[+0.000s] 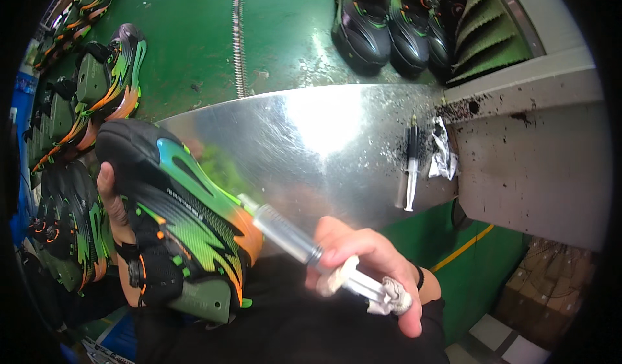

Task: Applying adhesive or sealant to the seams and soles of shoes using a syringe applicator.

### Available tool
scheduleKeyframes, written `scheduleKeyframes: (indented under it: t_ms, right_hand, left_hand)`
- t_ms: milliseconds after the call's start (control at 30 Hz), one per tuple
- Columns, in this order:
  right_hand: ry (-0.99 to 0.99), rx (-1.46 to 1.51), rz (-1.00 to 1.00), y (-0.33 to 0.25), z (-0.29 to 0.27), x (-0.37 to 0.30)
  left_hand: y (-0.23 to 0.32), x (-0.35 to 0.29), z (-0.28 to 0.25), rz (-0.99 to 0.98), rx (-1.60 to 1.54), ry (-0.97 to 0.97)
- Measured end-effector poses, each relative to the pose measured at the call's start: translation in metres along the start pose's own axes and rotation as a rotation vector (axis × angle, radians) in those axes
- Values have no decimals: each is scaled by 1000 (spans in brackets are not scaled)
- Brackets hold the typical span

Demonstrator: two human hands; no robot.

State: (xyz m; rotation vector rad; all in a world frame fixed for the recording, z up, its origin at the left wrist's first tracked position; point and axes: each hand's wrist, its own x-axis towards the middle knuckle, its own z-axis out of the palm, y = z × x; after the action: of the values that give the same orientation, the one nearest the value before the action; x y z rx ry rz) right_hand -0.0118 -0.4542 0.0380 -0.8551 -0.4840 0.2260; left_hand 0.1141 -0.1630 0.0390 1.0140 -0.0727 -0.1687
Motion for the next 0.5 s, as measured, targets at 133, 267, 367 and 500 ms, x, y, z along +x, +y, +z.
scheduleKeyframes:
  t_ms: [133,267,367,500]
  right_hand:
    - [-85,88,-14,18,8,37]
    - [-96,135,-2,28,11,52]
    - [-110,136,11,32,9,56]
    - [-91,194,69,34,7,59]
  left_hand:
    - [-6,-1,-18,-14,-57,57]
    - [-3,0,-28,-23,89,98]
    - [-3,-2,-29,-12,131,122]
    - [-2,-1,-29,-32,180,114]
